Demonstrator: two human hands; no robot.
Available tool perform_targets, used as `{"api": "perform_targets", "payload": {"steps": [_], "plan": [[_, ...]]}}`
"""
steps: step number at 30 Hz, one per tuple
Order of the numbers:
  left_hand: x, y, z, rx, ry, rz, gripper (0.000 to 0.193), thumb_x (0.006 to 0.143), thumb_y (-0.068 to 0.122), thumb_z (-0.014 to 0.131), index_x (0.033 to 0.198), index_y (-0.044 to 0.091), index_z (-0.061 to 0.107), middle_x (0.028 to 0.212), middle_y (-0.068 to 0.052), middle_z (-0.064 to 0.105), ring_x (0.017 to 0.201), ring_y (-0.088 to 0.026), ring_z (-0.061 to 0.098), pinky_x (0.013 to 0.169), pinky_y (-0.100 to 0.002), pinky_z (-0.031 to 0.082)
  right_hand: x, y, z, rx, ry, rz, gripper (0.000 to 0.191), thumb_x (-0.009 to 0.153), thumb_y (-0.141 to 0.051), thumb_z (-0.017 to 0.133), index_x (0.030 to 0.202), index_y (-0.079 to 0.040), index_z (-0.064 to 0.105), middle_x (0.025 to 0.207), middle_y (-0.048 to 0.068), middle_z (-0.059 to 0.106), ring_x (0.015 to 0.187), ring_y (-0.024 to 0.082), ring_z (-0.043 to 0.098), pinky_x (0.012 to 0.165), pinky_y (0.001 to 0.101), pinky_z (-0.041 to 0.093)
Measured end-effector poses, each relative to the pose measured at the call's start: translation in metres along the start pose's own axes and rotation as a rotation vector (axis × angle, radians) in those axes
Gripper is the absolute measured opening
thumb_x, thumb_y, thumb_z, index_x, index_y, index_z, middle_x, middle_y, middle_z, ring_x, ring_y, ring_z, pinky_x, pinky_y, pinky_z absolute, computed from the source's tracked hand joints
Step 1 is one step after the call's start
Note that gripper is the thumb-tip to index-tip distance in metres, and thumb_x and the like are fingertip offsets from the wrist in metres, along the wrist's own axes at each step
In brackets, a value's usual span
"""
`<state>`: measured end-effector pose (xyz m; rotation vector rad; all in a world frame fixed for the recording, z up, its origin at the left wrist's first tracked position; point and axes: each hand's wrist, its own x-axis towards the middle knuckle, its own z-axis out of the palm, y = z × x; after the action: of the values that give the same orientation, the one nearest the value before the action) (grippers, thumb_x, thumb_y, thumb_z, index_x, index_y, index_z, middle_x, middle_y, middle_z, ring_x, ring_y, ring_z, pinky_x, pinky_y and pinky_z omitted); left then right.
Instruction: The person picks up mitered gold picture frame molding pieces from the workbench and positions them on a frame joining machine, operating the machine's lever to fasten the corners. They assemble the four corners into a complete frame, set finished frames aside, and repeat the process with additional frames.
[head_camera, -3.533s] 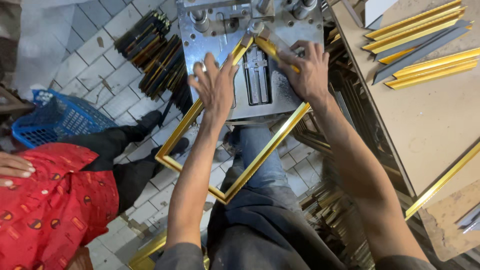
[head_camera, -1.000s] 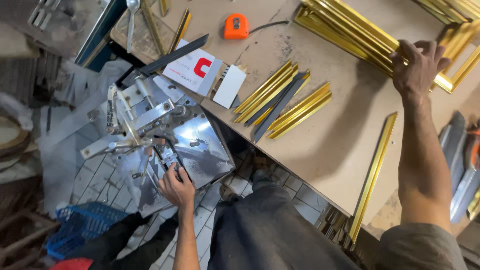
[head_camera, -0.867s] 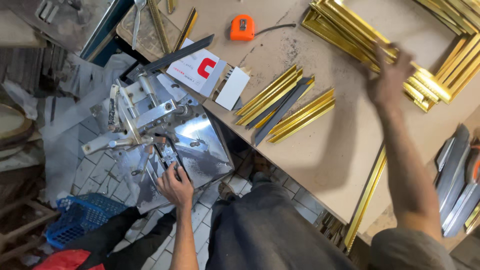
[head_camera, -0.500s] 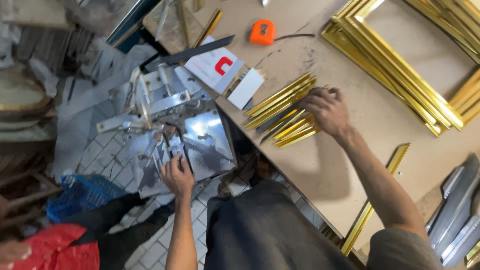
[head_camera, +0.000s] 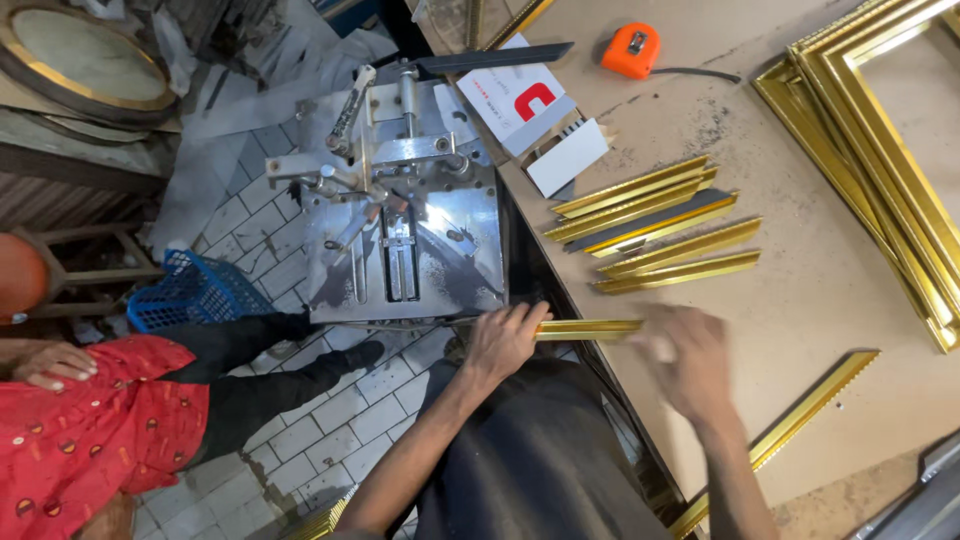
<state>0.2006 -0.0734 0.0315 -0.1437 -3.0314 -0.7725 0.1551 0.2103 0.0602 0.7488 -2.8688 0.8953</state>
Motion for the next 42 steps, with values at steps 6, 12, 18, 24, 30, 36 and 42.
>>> {"api": "perform_targets", "payload": {"steps": [6,12,18,24,30,36,42], "plan": [[-0.061,-0.046,0.007,-0.218,0.116,-0.292,0.030,0.087,0.018,0.074,0.116,0.016,0.070,0.086,-0.013,0.076,0.076,-0.033,0.074,0.061,-0.044,0.057,-0.116,0.082,-0.053,-0.546,0.150,0.612,0.059,0.109,-0.031,0.075,0.146,0.007,0.050,0.120,0.026,0.064,0.111,0.040,0.059,0.104,0.0479,0.045],[-0.068,-0.048,0.011,-0.292,0.050,-0.396,0.035,0.091,0.021,0.073,0.125,0.016,0.067,0.098,-0.012,0.077,0.081,-0.032,0.074,0.067,-0.042,0.058,-0.155,0.085,-0.008,-0.501,0.097,0.859,0.056,0.097,-0.033,0.079,0.136,0.003,0.059,0.109,0.028,0.067,0.107,0.041,0.062,0.085,0.0505,0.053],[-0.092,-0.062,0.003,-0.295,0.203,-0.276,0.056,0.092,0.030,0.073,0.141,0.012,0.053,0.113,-0.016,0.071,0.088,-0.033,0.072,0.072,-0.042,0.057,-0.113,0.064,-0.010,-0.115,0.274,0.769,0.031,0.116,-0.013,0.059,0.137,0.008,0.054,0.105,0.023,0.070,0.083,0.031,0.072,0.071,0.0420,0.059],[-0.120,-0.149,-0.031,-0.129,0.305,-0.320,0.055,0.104,0.033,0.061,0.152,0.016,0.040,0.113,-0.017,0.058,0.076,-0.030,0.066,0.055,-0.040,0.053,-0.040,-0.041,0.041,0.386,0.254,0.699,0.037,0.108,-0.002,0.054,0.144,0.006,0.049,0.114,0.019,0.066,0.066,0.025,0.065,0.054,0.0357,0.055],[-0.124,-0.242,-0.059,0.280,0.229,-0.333,0.053,0.101,0.029,0.069,0.152,0.032,0.056,0.107,-0.010,0.052,0.098,-0.032,0.056,0.077,-0.050,0.047,0.043,-0.155,0.124,0.120,0.022,0.059,0.041,0.092,-0.001,0.068,0.132,-0.012,0.071,0.116,0.015,0.067,0.084,0.024,0.068,0.073,0.0364,0.056],[-0.089,-0.268,-0.062,0.277,0.347,-0.253,0.043,0.098,0.030,0.075,0.140,0.029,0.067,0.123,-0.010,0.051,0.112,-0.033,0.045,0.091,-0.049,0.035,0.074,-0.195,0.197,-0.230,-0.055,-0.025,0.039,0.099,-0.017,0.072,0.138,-0.017,0.073,0.116,0.010,0.064,0.104,0.032,0.054,0.090,0.0437,0.040],[-0.043,-0.280,-0.071,0.110,0.399,-0.176,0.037,0.100,0.033,0.079,0.136,0.026,0.073,0.119,-0.006,0.053,0.110,-0.027,0.048,0.088,-0.046,0.035,0.115,-0.184,0.225,-0.256,0.142,-0.025,0.028,0.099,-0.020,0.076,0.127,-0.023,0.077,0.129,0.019,0.054,0.119,0.038,0.045,0.101,0.0484,0.035]]}}
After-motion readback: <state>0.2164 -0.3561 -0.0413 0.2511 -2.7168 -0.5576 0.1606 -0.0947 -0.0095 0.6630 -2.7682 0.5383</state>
